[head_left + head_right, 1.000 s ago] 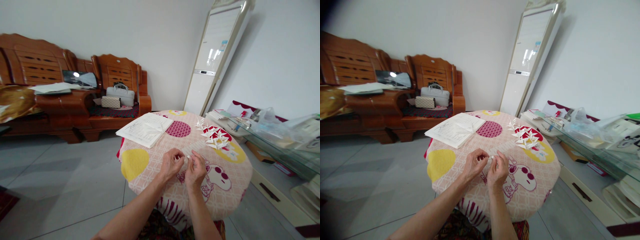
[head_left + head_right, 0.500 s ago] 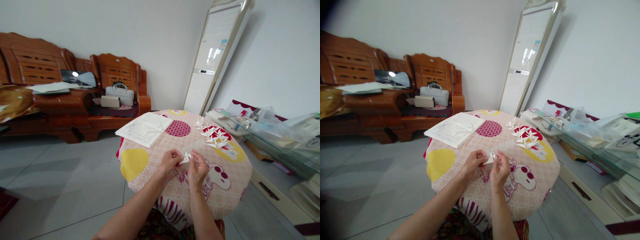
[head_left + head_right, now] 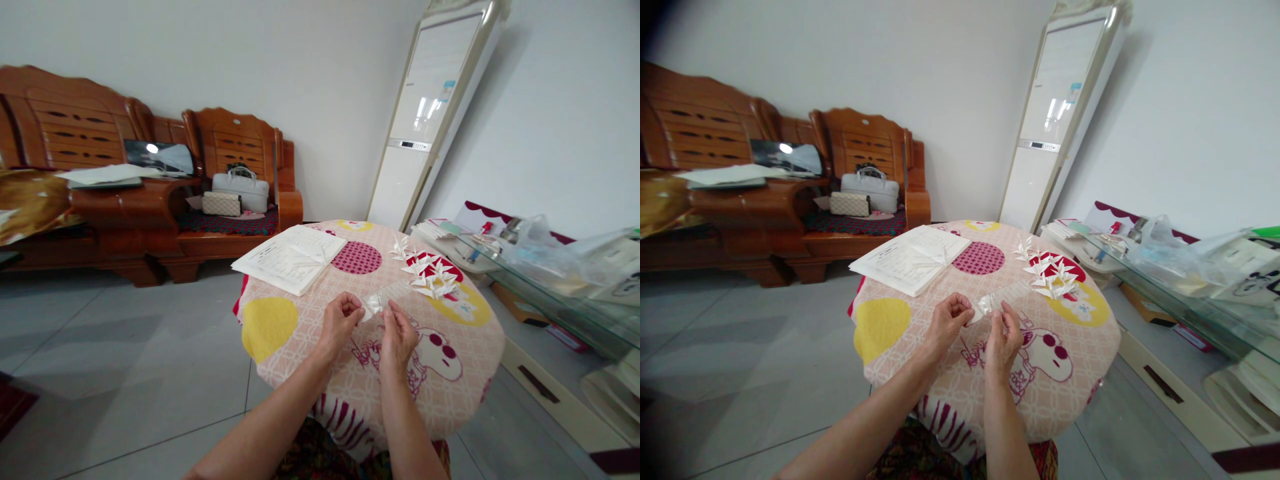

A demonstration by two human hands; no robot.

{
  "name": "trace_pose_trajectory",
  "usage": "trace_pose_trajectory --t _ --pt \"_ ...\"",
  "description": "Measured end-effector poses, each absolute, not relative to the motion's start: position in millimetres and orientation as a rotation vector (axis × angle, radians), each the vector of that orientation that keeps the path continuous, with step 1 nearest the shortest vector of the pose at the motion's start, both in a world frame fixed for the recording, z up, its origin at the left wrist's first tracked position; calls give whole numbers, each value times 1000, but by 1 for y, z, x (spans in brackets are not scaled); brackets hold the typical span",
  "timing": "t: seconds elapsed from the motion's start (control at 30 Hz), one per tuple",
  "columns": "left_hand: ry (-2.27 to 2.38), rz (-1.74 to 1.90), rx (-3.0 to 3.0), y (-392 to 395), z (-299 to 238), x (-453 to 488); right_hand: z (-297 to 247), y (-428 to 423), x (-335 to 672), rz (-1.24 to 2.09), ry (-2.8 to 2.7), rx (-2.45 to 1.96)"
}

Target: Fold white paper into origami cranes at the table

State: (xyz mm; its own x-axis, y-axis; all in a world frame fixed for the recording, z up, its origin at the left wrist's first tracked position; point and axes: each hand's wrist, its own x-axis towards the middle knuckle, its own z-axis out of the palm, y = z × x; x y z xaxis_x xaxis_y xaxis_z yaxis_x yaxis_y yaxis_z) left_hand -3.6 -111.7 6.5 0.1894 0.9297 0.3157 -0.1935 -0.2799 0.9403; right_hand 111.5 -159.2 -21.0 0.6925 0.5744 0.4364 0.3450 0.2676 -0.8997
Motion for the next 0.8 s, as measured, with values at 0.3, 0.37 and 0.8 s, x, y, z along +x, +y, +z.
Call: trace_pose_trajectory --t 0.3,0.37,0.8 --pt "782 1340 1513 -113 1 -1 -24 -153 111 460 -658 -1181" --pt "790 1342 1523 -113 0 -1 -25 -152 110 519 -621 -1131" --pt "824 1335 1526 -113 3 0 -23 -148 107 653 -574 -961"
